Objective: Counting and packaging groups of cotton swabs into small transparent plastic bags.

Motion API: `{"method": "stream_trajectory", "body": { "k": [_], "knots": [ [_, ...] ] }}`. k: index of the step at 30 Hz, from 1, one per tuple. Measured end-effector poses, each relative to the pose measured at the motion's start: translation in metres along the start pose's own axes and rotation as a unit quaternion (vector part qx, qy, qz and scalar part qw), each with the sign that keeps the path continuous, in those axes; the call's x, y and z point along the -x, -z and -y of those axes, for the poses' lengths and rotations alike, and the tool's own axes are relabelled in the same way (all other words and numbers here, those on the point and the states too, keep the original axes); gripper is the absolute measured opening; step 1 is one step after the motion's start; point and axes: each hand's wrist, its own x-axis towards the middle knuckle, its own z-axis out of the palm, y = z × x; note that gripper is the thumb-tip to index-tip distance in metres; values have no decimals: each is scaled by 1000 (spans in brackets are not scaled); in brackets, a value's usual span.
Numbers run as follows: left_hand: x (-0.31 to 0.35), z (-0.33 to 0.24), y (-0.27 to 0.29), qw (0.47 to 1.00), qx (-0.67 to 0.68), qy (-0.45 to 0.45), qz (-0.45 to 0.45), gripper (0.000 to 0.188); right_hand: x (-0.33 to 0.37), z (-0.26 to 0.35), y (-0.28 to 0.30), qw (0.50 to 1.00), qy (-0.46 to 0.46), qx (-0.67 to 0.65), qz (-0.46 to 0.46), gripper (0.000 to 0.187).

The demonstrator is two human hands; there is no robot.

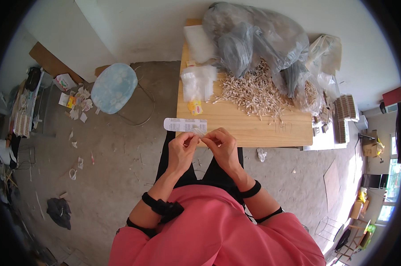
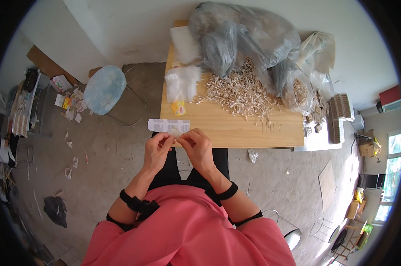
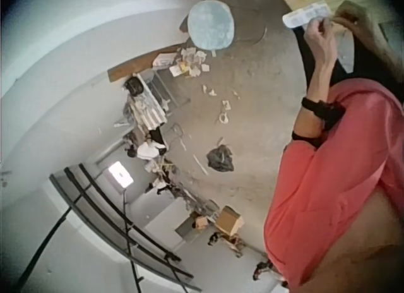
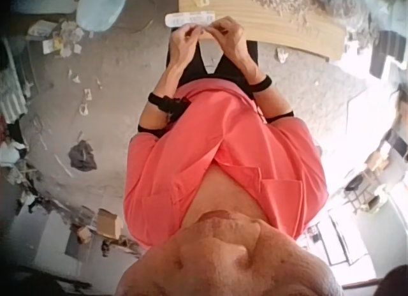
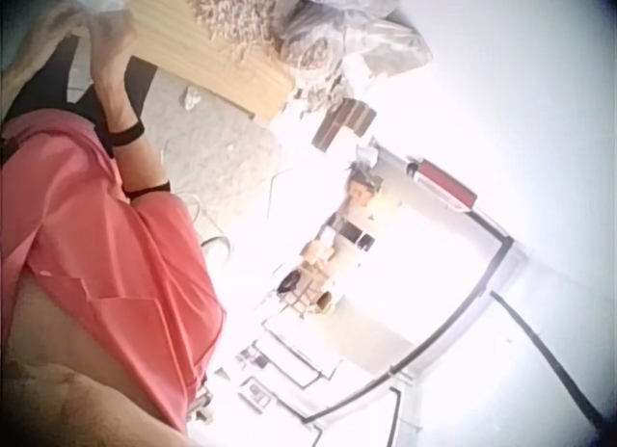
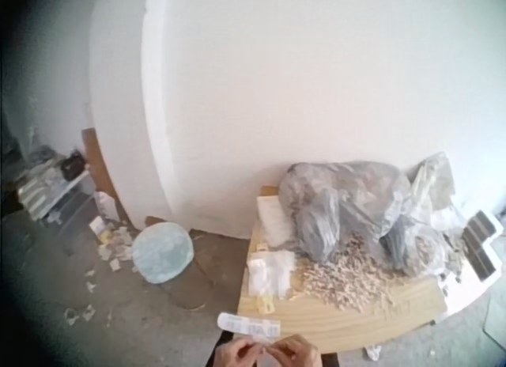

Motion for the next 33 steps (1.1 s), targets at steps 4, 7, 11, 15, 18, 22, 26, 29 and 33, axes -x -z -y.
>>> {"method": "stream_trajectory", "body": {
  "k": [4, 7, 11, 15, 18, 22, 26, 29, 33],
  "knots": [
    [-2, -1, 2, 1000, -21, -16, 6, 16, 0, -7, 0, 996, -64, -66, 6, 9],
    [-2, -5, 1, 999, -26, -18, 6, 15, -1, -11, 3, 974, -157, -163, 31, 13],
    [-2, -7, 2, 999, -34, -19, 6, 13, 1, -7, 0, 971, -155, -179, 20, 12],
    [0, -15, 1, 992, -95, -84, -26, 10, -1, 5, 0, 999, 9, 36, -12, 10],
    [1, -17, -1, 987, -116, -104, -31, 8, -4, 3, -1, 972, 170, 157, -41, 9],
    [1, -16, -1, 986, -127, -105, -30, 8, 0, 4, -5, 986, 111, 117, -39, 7],
    [1, -19, -1, 985, -128, -110, -15, 7, -1, 3, 0, 993, 62, 99, -22, 7],
    [1, -30, 5, 986, -135, -98, 4, 8, -3, 1, 9, 993, 60, 100, -11, 9],
    [-10, -45, 19, 951, -188, -243, 22, 11, -9, 6, 22, 981, 139, 123, 54, 11]
  ]
}}
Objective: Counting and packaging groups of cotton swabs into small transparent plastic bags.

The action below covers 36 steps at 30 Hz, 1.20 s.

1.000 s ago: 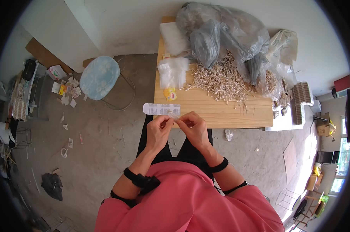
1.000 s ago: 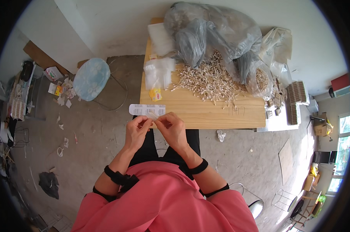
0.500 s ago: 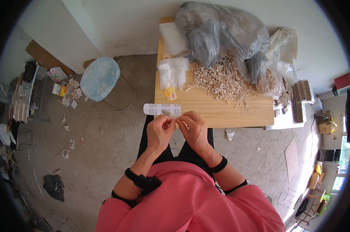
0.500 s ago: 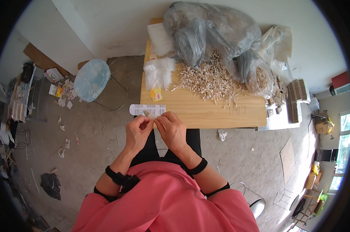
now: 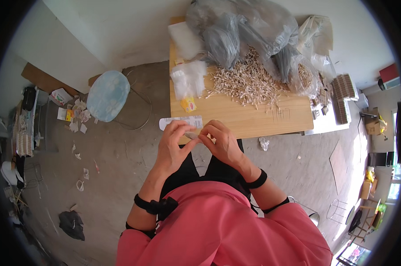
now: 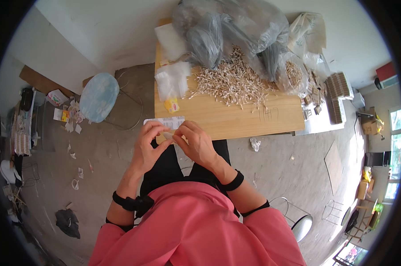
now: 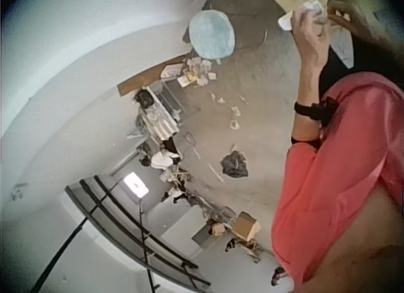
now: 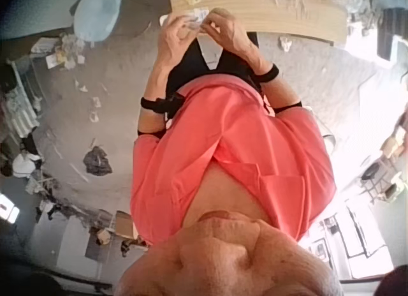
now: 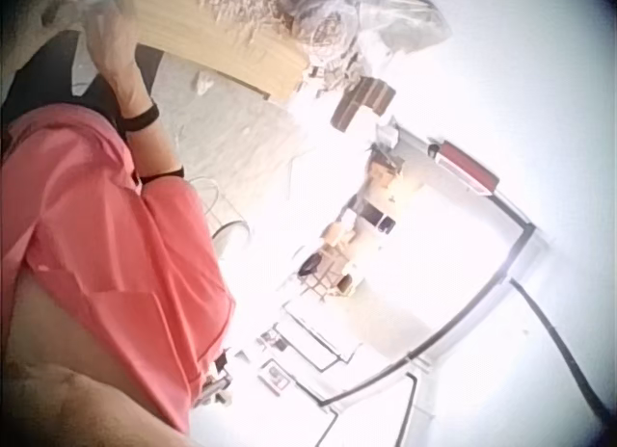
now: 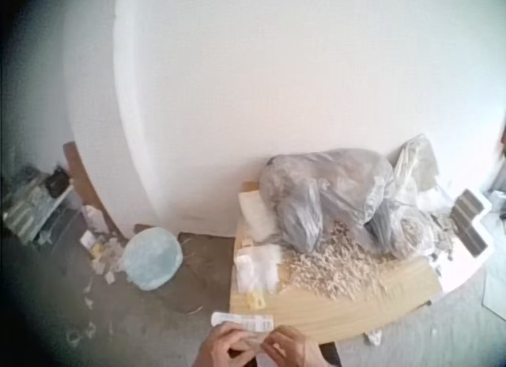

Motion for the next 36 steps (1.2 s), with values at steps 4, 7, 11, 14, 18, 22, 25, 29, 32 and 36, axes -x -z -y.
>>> {"method": "stream_trajectory", "body": {
  "k": [4, 7, 11, 14, 18, 22, 25, 29, 32, 36],
  "knots": [
    [-1, 8, 10, 994, 67, 36, 78, 9, -5, 6, 7, 995, -26, -94, 18, 11],
    [-5, 5, 14, 988, 119, 52, 80, 8, -4, 8, 19, 986, -64, -151, 32, 11],
    [-9, 1, 14, 986, 115, 70, 101, 6, 1, -2, 19, 989, -31, -142, 21, 10],
    [-13, -3, 12, 992, 56, 2, 116, 7, 0, 0, 20, 994, -17, -107, 13, 7],
    [-20, 13, -7, 989, -26, -80, 123, 8, 4, -17, 13, 998, 59, 0, -6, 8],
    [-17, 41, -24, 981, -57, -95, 158, 9, 3, -53, -14, 991, 107, 79, 14, 8],
    [-17, 62, -41, 977, -70, -81, 184, 9, 3, -74, -32, 976, 121, 177, 42, 13],
    [-20, 82, -62, 975, -113, -80, 174, 9, 5, -88, -42, 965, 111, 232, 50, 13],
    [-16, 111, -69, 980, -73, -66, 173, 11, 7, -107, -58, 981, 103, 154, 61, 13],
    [-17, 120, -69, 981, -30, -7, 194, 11, 8, -117, -60, 991, 69, 86, 79, 10]
  ]
}}
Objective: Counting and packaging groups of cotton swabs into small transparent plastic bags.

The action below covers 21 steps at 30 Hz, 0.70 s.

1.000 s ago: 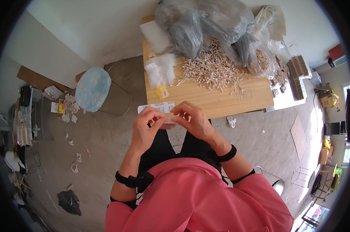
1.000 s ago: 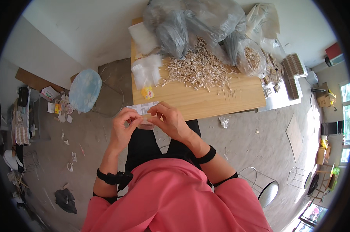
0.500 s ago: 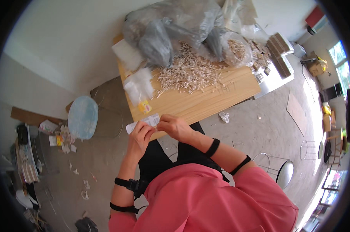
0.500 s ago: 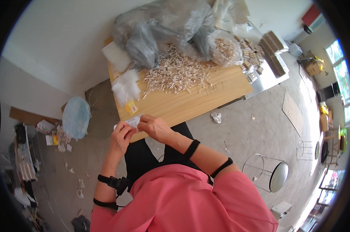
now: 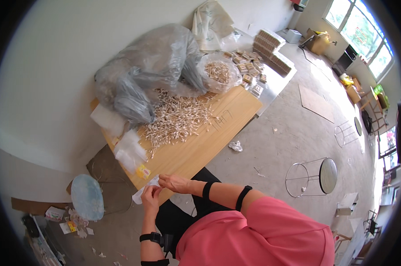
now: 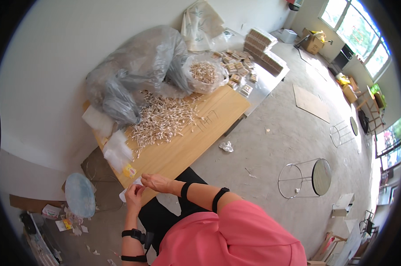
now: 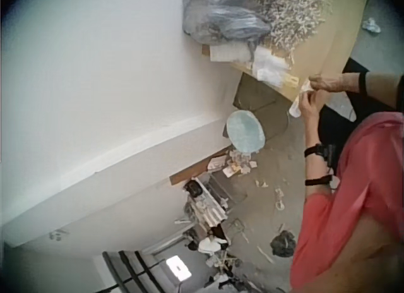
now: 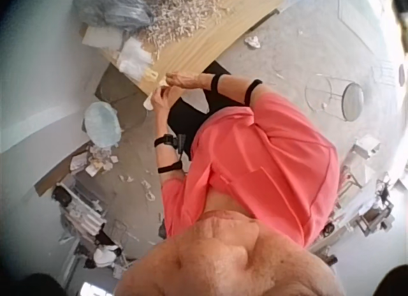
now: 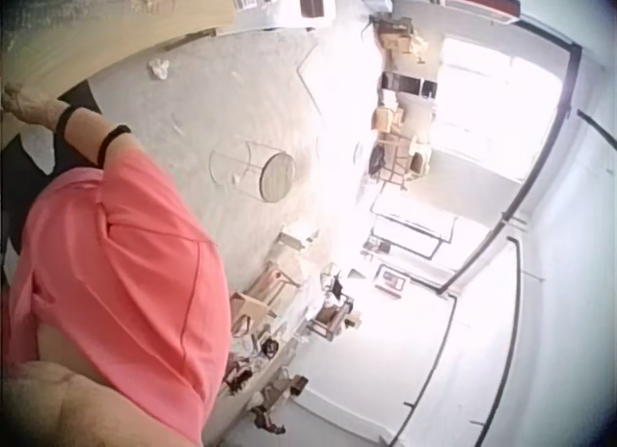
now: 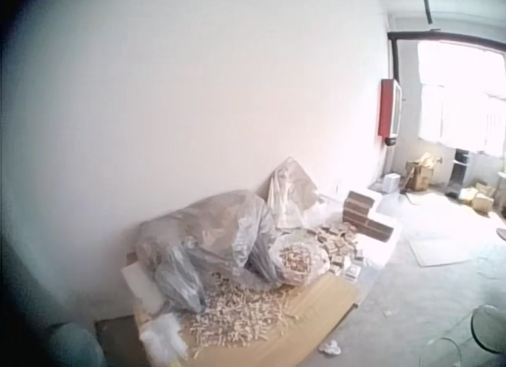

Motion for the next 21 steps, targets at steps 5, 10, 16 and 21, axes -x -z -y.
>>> {"method": "stream_trajectory", "body": {
  "k": [5, 10, 16, 21],
  "knots": [
    [4, -14, -2, 1000, 6, -8, 15, 8, 15, 1, 1, 994, 11, -107, -22, 8],
    [7, -18, -6, 997, -40, -57, -17, 7, 9, 3, 6, 999, 36, -28, -25, 8],
    [-11, -67, 31, 991, -40, -36, -123, 19, 0, 26, 38, 985, -49, 36, -162, 10],
    [-3, -113, 50, 956, 146, 3, -255, 61, -6, 59, 76, 780, -280, -496, -260, 19]
  ]
}}
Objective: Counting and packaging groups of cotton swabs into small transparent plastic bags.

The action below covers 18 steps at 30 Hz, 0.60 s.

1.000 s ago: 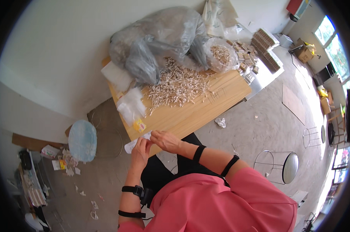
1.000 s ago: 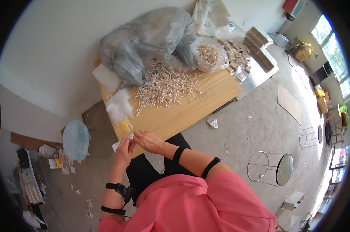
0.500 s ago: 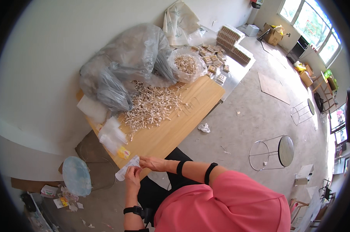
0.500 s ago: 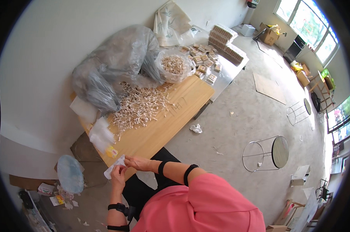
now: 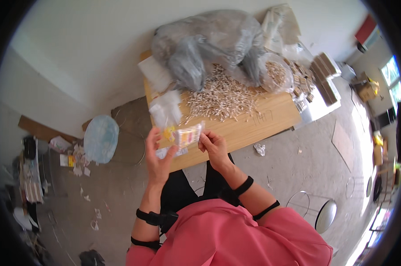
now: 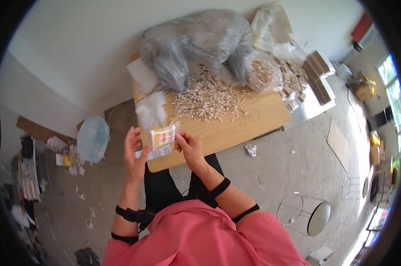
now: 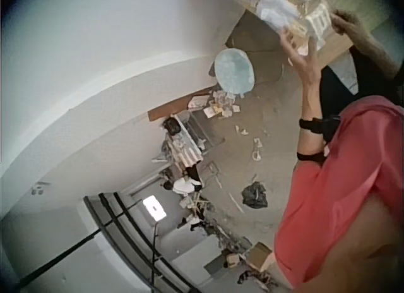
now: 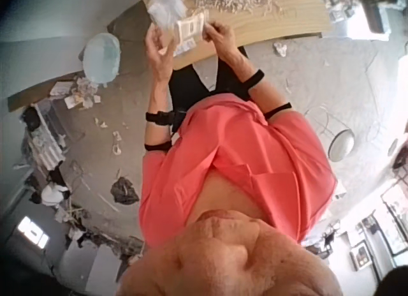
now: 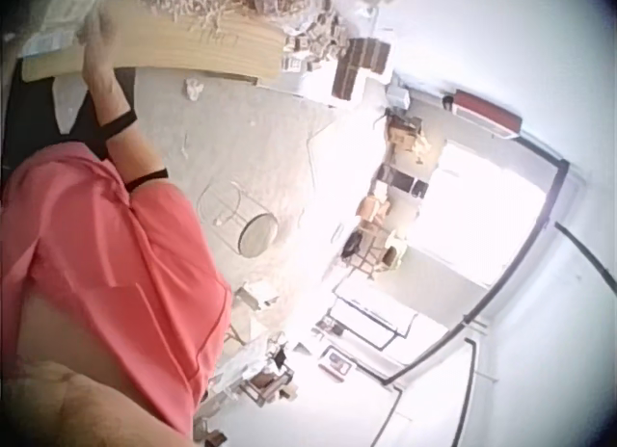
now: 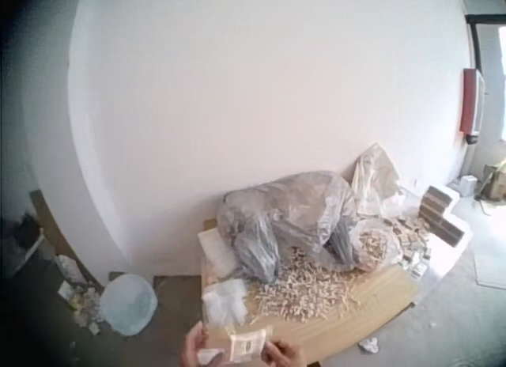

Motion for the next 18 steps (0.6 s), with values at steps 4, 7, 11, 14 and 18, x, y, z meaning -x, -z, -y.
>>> {"method": "stream_trajectory", "body": {
  "k": [4, 7, 11, 14, 18],
  "knots": [
    [11, -41, -9, 992, 96, -26, 78, 70, 20, 16, -19, 980, -61, -184, 50, 18],
    [12, -77, -11, 987, 16, -119, 103, 57, 30, 11, -26, 940, -81, -314, 111, 17],
    [19, -72, -26, 996, -5, -87, 36, 31, 44, 16, -36, 940, -81, -318, 94, 18],
    [13, -71, -27, 990, -51, -128, 34, 28, 44, 14, -35, 930, -106, -343, 73, 19],
    [8, -69, -39, 985, -77, -140, 64, 27, 38, 15, -23, 932, -105, -345, 39, 18]
  ]
}}
